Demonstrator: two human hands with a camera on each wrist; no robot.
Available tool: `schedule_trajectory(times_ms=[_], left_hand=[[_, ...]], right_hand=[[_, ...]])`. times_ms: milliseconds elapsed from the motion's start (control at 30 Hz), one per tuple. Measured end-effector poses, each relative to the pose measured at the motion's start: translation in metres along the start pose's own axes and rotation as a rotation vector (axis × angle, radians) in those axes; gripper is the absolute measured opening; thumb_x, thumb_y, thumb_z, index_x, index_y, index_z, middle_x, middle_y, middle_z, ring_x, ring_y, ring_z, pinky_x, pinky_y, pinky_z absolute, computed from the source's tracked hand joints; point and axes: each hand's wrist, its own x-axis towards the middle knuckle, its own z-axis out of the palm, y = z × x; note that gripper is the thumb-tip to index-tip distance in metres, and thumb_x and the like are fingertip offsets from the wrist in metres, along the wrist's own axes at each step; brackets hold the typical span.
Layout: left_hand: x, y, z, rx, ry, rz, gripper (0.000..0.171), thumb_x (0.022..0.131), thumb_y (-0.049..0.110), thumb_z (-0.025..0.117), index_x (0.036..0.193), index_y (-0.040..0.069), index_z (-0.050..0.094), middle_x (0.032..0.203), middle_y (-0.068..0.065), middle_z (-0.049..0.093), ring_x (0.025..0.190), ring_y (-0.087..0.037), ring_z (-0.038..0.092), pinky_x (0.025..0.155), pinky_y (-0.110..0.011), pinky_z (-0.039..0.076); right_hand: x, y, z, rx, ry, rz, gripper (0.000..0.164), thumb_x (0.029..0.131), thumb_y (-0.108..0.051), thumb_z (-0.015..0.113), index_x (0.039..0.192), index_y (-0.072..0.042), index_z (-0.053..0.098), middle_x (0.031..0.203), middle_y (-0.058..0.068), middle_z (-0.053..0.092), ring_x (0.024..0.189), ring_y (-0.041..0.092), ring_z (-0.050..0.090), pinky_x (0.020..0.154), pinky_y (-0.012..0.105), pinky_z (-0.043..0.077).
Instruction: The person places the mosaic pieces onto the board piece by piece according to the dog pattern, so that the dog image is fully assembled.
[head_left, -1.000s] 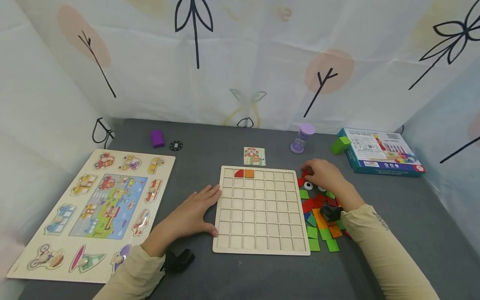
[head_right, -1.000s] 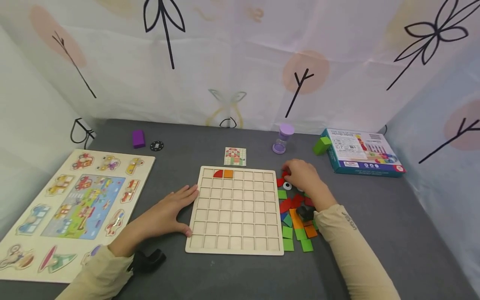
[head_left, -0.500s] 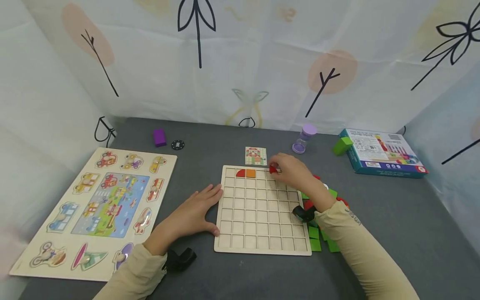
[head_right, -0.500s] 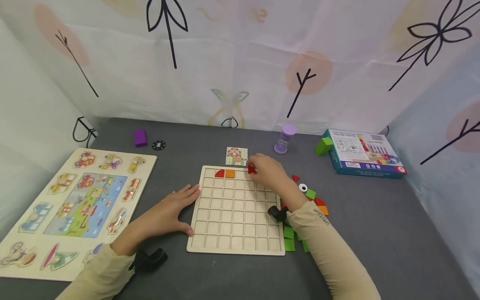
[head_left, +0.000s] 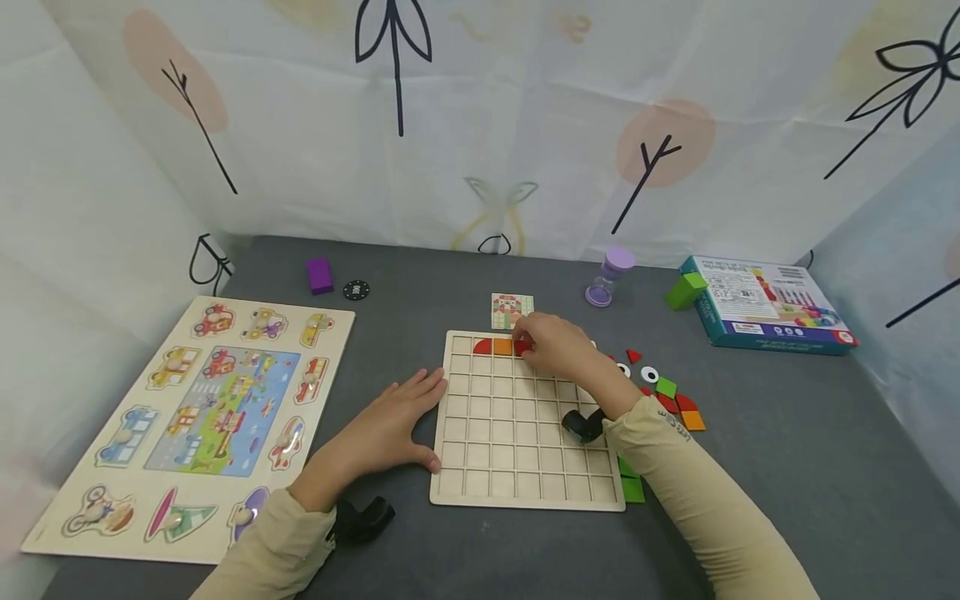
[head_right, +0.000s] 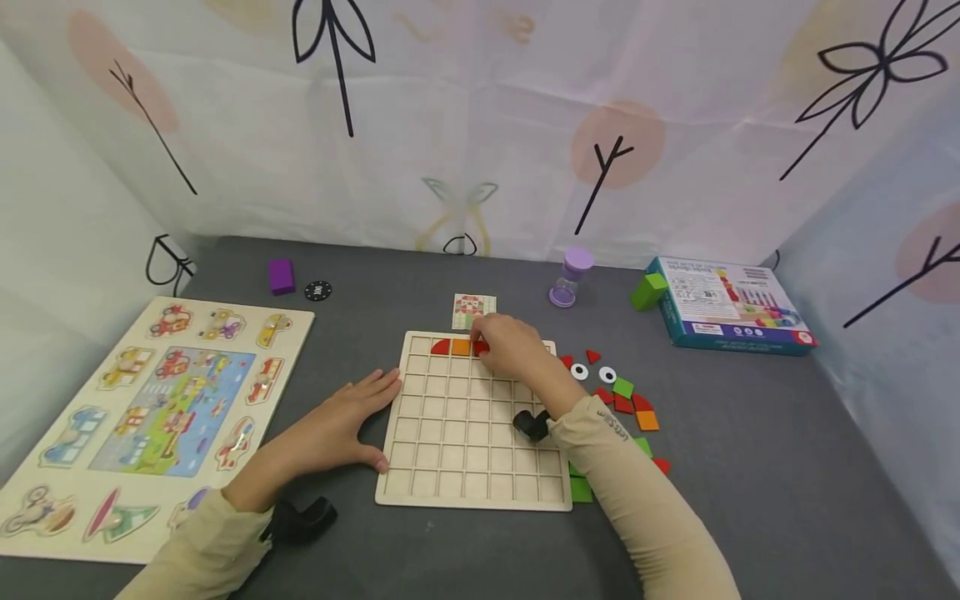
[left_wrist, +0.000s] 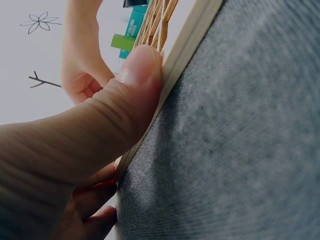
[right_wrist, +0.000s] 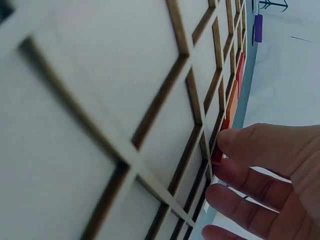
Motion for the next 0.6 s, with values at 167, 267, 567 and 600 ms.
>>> schedule_trajectory(times_ms=[167,267,567,600], left_hand=[[0.001,0.002,0.0,0.004,-0.004,0.001,0.104,0.056,0.043,0.079,0.139,0.007,0.029,0.147,-0.006,0.021,0.135,-0.025,0.015,0.104,-0.053,0.017],[0.001,0.002,0.001,-0.002,-0.01,-0.003,0.103,0.056,0.042,0.079,0.139,0.007,0.028,0.147,-0.006,0.021,0.135,-0.026,0.014,0.105,-0.053,0.017],[0.001,0.0,0.001,-0.007,-0.009,-0.006,0.103,0.057,0.042,0.079,0.14,0.007,0.028,0.147,-0.005,0.02,0.136,-0.025,0.013,0.105,-0.052,0.016],[0.001,-0.001,0.001,-0.009,-0.01,-0.008,0.103,0.057,0.042,0.079,0.14,0.007,0.028,0.147,-0.005,0.02,0.136,-0.025,0.013,0.105,-0.052,0.016]], right_hand=[[-0.002,0.001,-0.001,0.019,-0.009,-0.005,0.02,0.078,-0.015,0.065,0.099,-0.015,0.064,0.087,0.001,0.058,0.078,0.016,0.051,0.067,0.031,0.045],[-0.005,0.003,-0.005,0.059,-0.018,-0.002,0.022,0.079,-0.016,0.065,0.101,-0.015,0.064,0.091,0.001,0.059,0.082,0.016,0.053,0.07,0.032,0.046],[-0.046,0.042,-0.026,0.231,0.114,0.013,0.033,0.082,-0.014,0.064,0.113,-0.006,0.058,0.106,0.009,0.059,0.083,0.02,0.054,0.07,0.035,0.047],[-0.052,0.049,-0.027,0.23,0.124,0.027,0.034,0.082,-0.014,0.063,0.114,-0.005,0.058,0.107,0.01,0.059,0.083,0.02,0.054,0.07,0.035,0.047]])
